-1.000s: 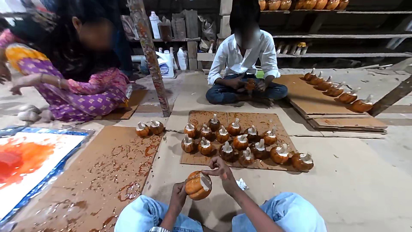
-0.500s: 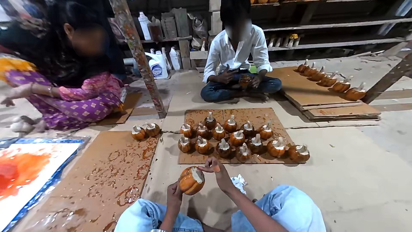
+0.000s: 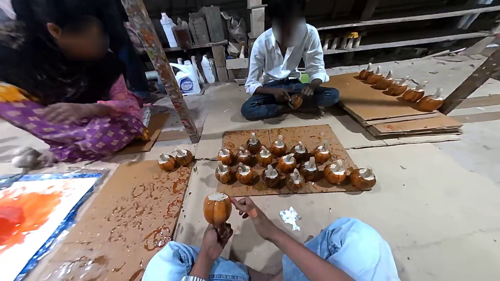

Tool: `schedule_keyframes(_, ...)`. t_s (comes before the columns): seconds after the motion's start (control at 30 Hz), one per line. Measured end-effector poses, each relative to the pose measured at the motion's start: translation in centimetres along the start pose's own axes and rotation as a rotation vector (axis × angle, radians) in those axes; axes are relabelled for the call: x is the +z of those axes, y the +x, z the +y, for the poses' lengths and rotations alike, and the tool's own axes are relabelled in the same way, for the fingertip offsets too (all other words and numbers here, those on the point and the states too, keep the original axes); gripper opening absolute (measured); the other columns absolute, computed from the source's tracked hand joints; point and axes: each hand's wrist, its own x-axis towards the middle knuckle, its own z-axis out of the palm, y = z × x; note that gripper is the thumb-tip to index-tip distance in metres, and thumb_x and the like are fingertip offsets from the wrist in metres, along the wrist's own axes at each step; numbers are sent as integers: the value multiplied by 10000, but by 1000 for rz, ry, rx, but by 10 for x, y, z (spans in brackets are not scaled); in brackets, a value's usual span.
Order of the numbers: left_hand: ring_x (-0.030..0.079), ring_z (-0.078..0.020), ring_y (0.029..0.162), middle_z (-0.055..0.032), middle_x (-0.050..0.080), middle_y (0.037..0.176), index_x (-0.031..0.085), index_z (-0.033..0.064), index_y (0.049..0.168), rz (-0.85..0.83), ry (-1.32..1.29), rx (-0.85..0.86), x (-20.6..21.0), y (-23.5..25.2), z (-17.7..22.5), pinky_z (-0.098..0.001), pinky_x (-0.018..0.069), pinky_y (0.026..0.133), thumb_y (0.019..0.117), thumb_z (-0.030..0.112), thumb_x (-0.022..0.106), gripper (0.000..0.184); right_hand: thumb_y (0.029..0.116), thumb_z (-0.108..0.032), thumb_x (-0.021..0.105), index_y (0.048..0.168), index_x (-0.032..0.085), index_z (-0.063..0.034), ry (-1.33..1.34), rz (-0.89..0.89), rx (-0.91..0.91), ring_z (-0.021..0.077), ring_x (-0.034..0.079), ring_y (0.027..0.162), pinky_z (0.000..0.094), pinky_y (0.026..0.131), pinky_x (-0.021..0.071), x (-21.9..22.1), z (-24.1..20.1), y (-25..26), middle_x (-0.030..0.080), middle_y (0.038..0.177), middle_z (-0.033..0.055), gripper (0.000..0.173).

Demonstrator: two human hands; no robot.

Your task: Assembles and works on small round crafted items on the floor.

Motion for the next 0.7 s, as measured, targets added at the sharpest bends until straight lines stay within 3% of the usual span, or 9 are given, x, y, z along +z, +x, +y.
schedule_keyframes(0.1, 388, -48, 385, 77, 404, 431, 405, 212, 537, -127, -30, -83, -3, -1, 1, -214, 354, 430, 1084, 303, 24, 672, 935, -805, 271, 1502, 466, -24, 15, -2, 31, 128, 569, 1111, 288, 908, 506, 3, 1, -2, 557, 1251, 91, 985)
schedule_keyframes(0.2, 402, -38, 391, 78, 419, 440, 422, 212, 528, -217, -70, -155, -10, 1, 0, -207, 351, 427, 1087, 330, 37, 689, 951, -788, 259, 1498, 485, -39, -88, 15, -40, 128, 551, 1102, 283, 923, 487, 1, 5, -1, 548, 1257, 109, 955)
schedule_keyframes(0.27, 431, -49, 412, 61, 439, 464, 463, 192, 558, -240, -113, -193, -16, 5, 0, -212, 381, 439, 1095, 333, 93, 667, 1017, -652, 278, 1537, 493, -157, -404, 25, -132, 192, 563, 1086, 353, 917, 507, -3, 10, 0, 552, 1265, 153, 749)
schedule_keyframes(0.33, 435, -55, 407, 49, 438, 470, 479, 167, 617, -205, -114, -201, -18, 6, -1, -208, 388, 428, 1103, 315, 112, 627, 1014, -680, 294, 1564, 456, -267, -732, 15, -132, 277, 577, 1113, 466, 912, 497, -5, 5, 0, 571, 1283, 171, 706)
schedule_keyframes(0.4, 425, -58, 390, 40, 427, 466, 471, 145, 671, -135, -93, -200, -17, 7, -1, -202, 381, 409, 1116, 348, 81, 626, 975, -768, 266, 1581, 420, -269, -949, -42, -140, 311, 561, 1190, 502, 979, 459, -6, -3, 0, 577, 1318, 167, 800)
schedule_keyframes(0.47, 396, -58, 371, 42, 406, 449, 434, 156, 646, -53, -67, -206, -13, 6, 0, -199, 352, 393, 1110, 404, 37, 659, 976, -765, 286, 1549, 472, -221, -1049, -88, -251, 319, 572, 1181, 506, 971, 467, -7, -3, 1, 598, 1287, 165, 812)
schedule_keyframes(0.57, 370, -48, 366, 57, 388, 443, 412, 174, 637, -39, -33, -171, -9, 4, 1, -196, 325, 389, 1114, 405, 37, 650, 1004, -722, 291, 1430, 613, -294, -1025, -99, -401, 293, 588, 1150, 498, 968, 451, -11, -6, -1, 635, 1236, 129, 684)
schedule_keyframes(0.63, 364, -48, 377, 65, 379, 446, 425, 179, 631, -98, -32, -174, -11, 5, 0, -204, 324, 403, 1111, 407, 28, 663, 1018, -684, 310, 1280, 729, -333, -782, 67, -466, 234, 610, 1054, 465, 943, 466, -11, 0, -2, 670, 1095, 88, 606)
schedule_keyframes(0.7, 369, -52, 382, 62, 384, 443, 424, 178, 600, -129, -17, -186, -11, 4, -1, -210, 332, 413, 1109, 370, 29, 672, 1035, -602, 331, 1213, 772, -285, -537, 224, -394, 181, 597, 1009, 414, 911, 502, -12, 5, 2, 654, 1048, 76, 571)
